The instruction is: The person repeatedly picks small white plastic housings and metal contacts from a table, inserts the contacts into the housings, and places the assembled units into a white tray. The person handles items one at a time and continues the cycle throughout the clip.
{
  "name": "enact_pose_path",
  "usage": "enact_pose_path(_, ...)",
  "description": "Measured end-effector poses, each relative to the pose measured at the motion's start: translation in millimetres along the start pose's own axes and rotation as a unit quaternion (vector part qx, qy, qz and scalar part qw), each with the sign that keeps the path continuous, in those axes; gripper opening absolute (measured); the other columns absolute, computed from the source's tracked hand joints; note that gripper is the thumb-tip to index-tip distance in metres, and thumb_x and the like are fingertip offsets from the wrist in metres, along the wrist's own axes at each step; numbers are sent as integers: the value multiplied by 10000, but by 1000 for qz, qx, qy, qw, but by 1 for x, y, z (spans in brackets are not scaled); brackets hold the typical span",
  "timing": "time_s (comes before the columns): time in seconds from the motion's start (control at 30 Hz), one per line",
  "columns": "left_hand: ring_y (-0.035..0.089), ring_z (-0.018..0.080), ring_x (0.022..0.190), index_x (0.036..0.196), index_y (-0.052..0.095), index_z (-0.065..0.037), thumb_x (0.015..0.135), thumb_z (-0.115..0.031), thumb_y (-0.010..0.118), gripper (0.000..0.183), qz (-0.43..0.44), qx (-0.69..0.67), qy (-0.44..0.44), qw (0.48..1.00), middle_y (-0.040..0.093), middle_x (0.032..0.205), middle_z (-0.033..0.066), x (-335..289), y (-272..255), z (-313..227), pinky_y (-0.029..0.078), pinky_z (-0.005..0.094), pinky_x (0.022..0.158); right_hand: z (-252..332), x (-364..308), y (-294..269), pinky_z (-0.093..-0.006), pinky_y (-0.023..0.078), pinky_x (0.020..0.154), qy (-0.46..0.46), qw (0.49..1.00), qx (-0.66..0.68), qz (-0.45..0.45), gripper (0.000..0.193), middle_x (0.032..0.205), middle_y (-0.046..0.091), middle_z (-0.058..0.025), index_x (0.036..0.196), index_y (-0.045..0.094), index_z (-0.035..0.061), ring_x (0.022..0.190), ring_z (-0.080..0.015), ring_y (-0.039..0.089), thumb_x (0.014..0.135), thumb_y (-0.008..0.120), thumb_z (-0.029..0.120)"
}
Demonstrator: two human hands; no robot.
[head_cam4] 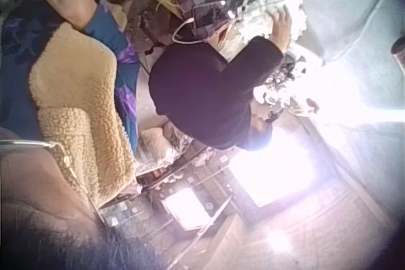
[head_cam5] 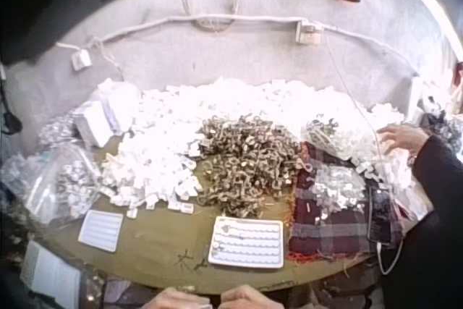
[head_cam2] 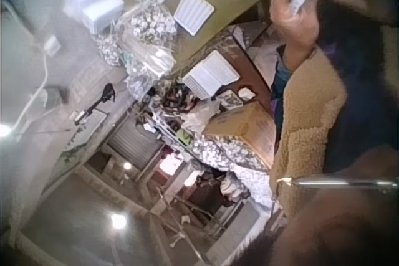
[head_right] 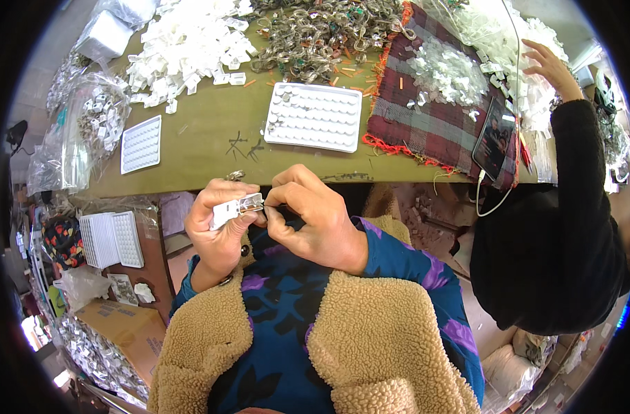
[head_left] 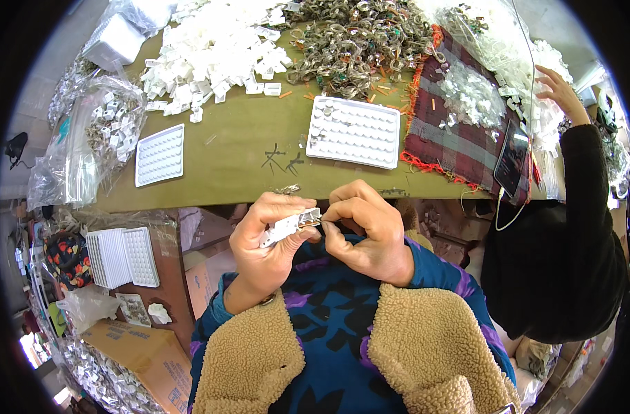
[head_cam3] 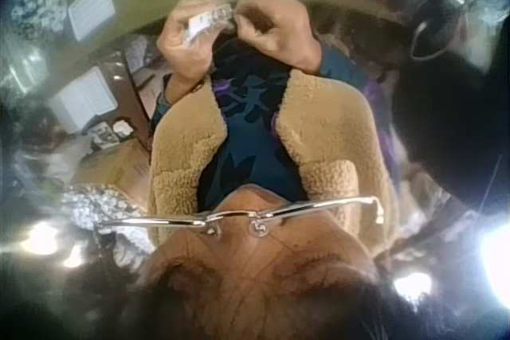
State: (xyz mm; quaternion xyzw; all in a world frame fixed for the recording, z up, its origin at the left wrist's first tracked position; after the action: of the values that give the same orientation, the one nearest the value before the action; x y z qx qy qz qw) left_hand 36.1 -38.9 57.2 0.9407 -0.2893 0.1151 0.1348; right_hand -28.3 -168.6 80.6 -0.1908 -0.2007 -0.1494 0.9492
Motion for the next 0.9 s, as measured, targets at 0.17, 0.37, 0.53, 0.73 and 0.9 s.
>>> enact_pose_path(0.17, 684, 189, 816, 1005, 602, 33, 892, -45, 729, 187, 22, 139, 57, 988, 650, 1057, 179, -2, 3, -12, 597, 301, 711, 3, -3, 0, -223, 394, 527, -11, 1000, -9, -4, 171, 909, 575, -69, 887, 613, -9, 634, -76, 492, 750, 694, -72)
enact_pose_path(0.37, 673, 194, 809, 1056, 577, 58, 899, -44, 718, 235, -18, -168, -100, 981, 658, 1053, 180, -5, -1, 29, 599, 306, 665, -33, -11, 13, -203, 359, 549, 182, 971, 150, 27, 71, 864, 564, -10, 884, 596, -5, 647, -32, 432, 846, 650, -32)
enact_pose_path(0.53, 671, 156, 775, 1219, 585, 21, 1004, -210, 598, 316, -6, -399, -278, 874, 667, 1063, 192, -17, 13, 63, 580, 244, 559, -49, -28, 21, -202, 352, 548, 334, 907, 252, 38, 65, 769, 519, 62, 897, 610, -3, 659, -1, 421, 908, 660, 37)
enact_pose_path(0.73, 688, 185, 776, 1224, 582, 31, 1014, -193, 581, 307, -26, -365, -285, 886, 680, 1040, 195, -18, 6, 68, 603, 265, 587, -2, 2, -12, -346, 496, 729, 40, 997, -70, -10, 277, 1075, 574, -188, 1023, 650, -3, 866, -279, 595, 758, 662, -87)
enact_pose_path(0.9, 693, 197, 749, 1171, 601, 56, 993, -126, 611, 255, -15, -271, -233, 934, 693, 944, 157, -16, 2, 58, 616, 299, 664, 3, 5, 13, -371, 481, 740, -2, 998, 3, 66, 224, 1046, 551, -174, 979, 655, -6, 863, -303, 576, 775, 652, -99)
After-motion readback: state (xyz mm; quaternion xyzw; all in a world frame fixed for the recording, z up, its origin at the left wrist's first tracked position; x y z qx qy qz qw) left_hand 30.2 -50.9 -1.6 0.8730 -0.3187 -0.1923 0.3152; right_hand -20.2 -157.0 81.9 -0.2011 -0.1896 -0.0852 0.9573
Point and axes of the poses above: each hand's wrist, its own x-axis towards the middle knuckle, its own y-axis out of the palm, z = x × y, the point moved 10 cm from there along x, towards the middle knuckle
